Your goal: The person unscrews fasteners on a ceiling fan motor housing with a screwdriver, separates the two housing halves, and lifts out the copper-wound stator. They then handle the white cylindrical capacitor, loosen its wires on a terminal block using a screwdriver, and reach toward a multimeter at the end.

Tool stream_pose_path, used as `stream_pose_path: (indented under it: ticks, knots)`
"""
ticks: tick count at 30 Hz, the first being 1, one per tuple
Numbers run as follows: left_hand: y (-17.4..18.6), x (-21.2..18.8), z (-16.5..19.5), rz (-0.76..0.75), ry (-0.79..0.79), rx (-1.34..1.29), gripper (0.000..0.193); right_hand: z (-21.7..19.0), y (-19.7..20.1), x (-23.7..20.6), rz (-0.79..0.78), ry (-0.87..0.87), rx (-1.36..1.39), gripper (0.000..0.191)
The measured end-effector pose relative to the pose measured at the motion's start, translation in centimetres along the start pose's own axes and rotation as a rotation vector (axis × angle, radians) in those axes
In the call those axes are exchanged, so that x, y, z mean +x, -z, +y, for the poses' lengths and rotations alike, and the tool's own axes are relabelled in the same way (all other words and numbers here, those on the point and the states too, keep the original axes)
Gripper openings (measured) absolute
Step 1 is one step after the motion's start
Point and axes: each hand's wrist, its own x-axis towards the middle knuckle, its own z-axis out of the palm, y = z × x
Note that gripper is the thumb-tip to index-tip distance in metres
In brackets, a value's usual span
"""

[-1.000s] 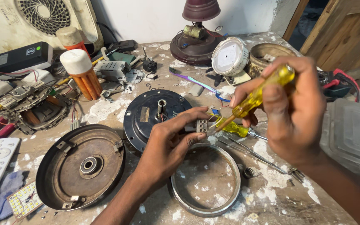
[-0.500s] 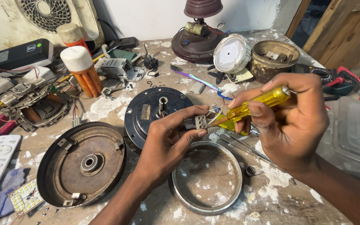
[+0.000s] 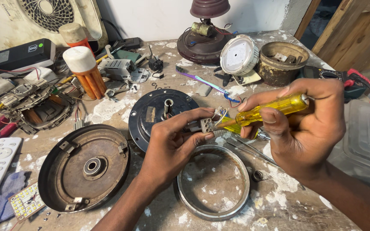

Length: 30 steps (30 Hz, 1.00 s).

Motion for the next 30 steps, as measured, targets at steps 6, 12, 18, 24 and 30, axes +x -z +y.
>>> stream_pose_path:
  ticks: [6,12,18,24,30]
  knots:
    - [0.2,-0.3,0.0,0.016,-0.018,0.035,0.04,-0.1,-0.3,-0.1,0.0,0.008,-0.019,0.036]
    - [0.2,-0.4,0.0,0.051,0.052,0.144,0.041,-0.3,-0.6,-0.5,0.029,0.027,-0.066,0.037]
    - [0.5,-0.3,-0.6,0.064,-0.206,0.178,0.04,-0.3,-0.9,-0.7,0.056,0.022,-0.051,0.04]
    - [0.3,-0.3,-1.0,0.074,-0.156,0.118,0.039,-0.5,-1.1,-0.7,0.059,0.037,-0.103,0.043]
    - [0.5,-0.2,-1.3,0.085,-0.112,0.148,0.038,-1.4,-1.5,-0.5,0.008,0.043,-0.15,0.043]
